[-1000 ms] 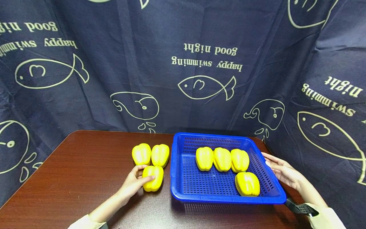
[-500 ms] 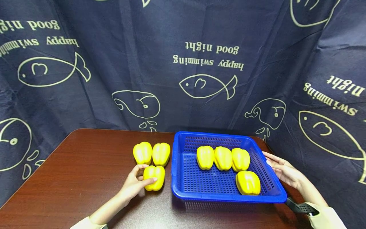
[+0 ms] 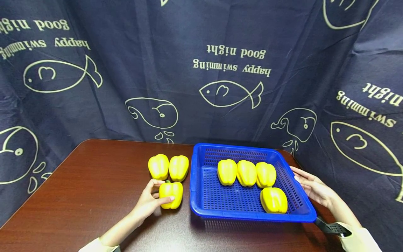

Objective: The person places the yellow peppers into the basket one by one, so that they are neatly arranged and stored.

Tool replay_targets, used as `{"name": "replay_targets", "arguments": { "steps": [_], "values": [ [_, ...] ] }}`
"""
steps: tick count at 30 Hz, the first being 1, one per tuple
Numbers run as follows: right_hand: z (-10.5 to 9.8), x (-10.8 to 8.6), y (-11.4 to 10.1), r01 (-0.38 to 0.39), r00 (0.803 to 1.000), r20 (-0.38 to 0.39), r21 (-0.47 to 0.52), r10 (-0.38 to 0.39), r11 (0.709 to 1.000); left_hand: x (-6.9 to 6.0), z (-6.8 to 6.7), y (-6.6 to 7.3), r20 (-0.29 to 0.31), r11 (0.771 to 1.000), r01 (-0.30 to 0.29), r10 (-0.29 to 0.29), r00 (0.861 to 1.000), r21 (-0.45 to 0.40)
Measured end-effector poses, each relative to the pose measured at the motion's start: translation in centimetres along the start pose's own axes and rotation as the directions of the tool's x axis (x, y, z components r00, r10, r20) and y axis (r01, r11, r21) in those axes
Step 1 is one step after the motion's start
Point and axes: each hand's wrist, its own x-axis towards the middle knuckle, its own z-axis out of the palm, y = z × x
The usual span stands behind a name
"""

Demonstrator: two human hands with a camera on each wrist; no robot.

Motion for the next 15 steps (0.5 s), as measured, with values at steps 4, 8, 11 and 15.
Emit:
{"name": "replay_targets", "arguments": {
  "steps": [4,8,11,15],
  "values": [
    [-0.07,0.02,-0.01,0.0,1.0,-0.005,-0.001,0.0,1.0,-0.09,0.1,0.06,0.005,1.0,-0.006,0.006,1.0,-0.011],
    [-0.13,0.08,-0.04,-0.003,1.0,-0.015,-0.007,0.003,1.0,-0.16,0.23,0.11,-0.008,1.0,-0.011,0.011,1.0,-0.015],
    [-0.2,0.11,-0.02,-0.003,1.0,-0.017,-0.008,0.003,1.0,-0.19,0.32,0.03,-0.019,1.0,-0.014,0.014,1.0,-0.014],
    [-0.34,0.17,0.09,0.004,1.0,-0.01,-0.005,-0.004,1.0,-0.19,0.44,-0.08,-0.04,1.0,-0.014,0.014,0.999,-0.009]
  ]
}}
